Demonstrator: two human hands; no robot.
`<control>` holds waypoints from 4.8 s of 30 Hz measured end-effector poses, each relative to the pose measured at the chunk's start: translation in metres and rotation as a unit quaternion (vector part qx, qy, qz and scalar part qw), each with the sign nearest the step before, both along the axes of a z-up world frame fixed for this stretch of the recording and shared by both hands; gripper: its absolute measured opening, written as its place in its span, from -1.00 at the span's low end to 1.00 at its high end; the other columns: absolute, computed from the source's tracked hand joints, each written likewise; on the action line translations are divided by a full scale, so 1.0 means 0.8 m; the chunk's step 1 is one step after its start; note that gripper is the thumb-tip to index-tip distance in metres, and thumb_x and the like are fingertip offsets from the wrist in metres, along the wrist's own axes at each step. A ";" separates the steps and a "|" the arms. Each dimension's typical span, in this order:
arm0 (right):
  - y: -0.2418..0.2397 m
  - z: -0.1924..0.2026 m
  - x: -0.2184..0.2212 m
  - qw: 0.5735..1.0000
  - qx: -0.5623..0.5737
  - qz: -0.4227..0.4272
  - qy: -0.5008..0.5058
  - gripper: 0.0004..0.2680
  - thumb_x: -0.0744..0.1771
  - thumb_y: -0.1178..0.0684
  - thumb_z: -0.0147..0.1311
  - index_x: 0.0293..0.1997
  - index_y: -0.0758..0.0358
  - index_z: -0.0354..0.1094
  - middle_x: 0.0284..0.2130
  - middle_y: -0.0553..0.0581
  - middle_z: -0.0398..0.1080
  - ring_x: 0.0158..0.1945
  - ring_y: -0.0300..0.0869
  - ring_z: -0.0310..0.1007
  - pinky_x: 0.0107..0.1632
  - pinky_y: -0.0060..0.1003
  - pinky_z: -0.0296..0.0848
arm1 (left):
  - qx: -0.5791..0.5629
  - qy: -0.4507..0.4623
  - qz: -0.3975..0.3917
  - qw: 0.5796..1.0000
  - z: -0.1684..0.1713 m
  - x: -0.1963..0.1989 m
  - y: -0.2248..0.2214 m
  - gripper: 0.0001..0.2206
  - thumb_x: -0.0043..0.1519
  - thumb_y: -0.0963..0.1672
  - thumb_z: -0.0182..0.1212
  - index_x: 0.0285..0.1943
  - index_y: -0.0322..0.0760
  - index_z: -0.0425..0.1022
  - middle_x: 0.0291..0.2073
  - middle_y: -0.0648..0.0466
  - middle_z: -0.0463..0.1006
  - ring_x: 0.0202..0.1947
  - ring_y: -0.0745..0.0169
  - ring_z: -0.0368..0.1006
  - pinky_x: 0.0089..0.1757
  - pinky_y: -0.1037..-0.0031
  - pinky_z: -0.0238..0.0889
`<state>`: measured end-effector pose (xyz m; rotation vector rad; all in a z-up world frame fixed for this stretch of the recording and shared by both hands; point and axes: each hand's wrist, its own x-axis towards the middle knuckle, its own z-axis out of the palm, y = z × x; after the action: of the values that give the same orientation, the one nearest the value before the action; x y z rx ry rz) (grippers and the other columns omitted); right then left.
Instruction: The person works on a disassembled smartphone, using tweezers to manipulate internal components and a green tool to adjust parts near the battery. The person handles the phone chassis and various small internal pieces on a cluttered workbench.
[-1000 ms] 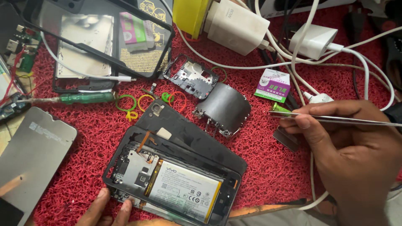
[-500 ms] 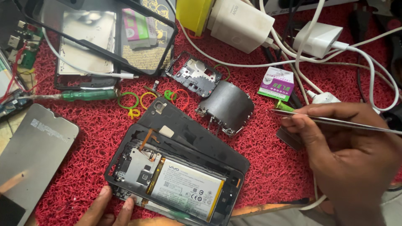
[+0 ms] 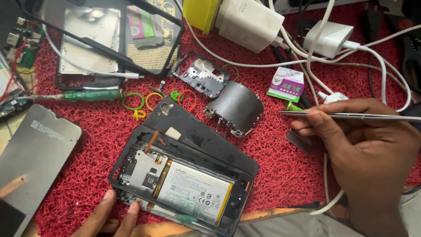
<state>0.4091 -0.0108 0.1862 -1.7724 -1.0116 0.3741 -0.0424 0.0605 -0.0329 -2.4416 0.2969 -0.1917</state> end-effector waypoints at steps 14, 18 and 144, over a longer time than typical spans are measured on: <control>-0.012 0.001 0.013 0.998 -0.023 0.054 -0.006 -0.94 0.35 0.37 0.06 -0.16 0.48 0.29 -0.17 0.35 0.50 -0.07 -0.07 0.62 0.04 -0.25 0.66 | -0.062 -0.014 0.023 0.998 0.016 0.009 -0.002 -0.26 0.01 -0.42 -0.04 0.46 -0.18 0.17 0.09 -0.18 0.50 -0.07 -0.20 0.58 -0.03 0.23 0.47; -0.003 0.000 0.028 0.995 -0.035 0.091 -0.037 -0.95 0.38 0.37 0.07 -0.14 0.49 0.29 -0.17 0.36 0.52 -0.09 -0.06 0.64 0.01 -0.25 0.68 | -0.039 -0.050 0.017 0.998 0.021 0.011 -0.001 -0.21 0.13 -0.44 -0.04 0.60 -0.18 0.03 0.17 -0.27 0.46 0.04 -0.22 0.52 0.06 0.11 0.44; -0.120 -0.057 -0.150 0.881 0.063 0.331 0.333 -0.85 0.43 0.29 -0.06 0.09 0.18 0.22 -0.24 0.34 0.34 -0.21 0.22 0.65 -0.10 0.15 0.65 | -0.707 -0.565 0.199 0.377 0.246 0.073 -0.167 -0.88 0.19 -0.21 0.45 -0.16 -0.36 0.64 -0.25 -0.02 0.68 -0.18 0.16 0.69 -0.10 0.45 0.56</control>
<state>0.2891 -0.1065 0.1405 -0.9934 -1.0600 1.2230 0.0160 -0.0730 0.1636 -2.6074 -1.7547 -2.6177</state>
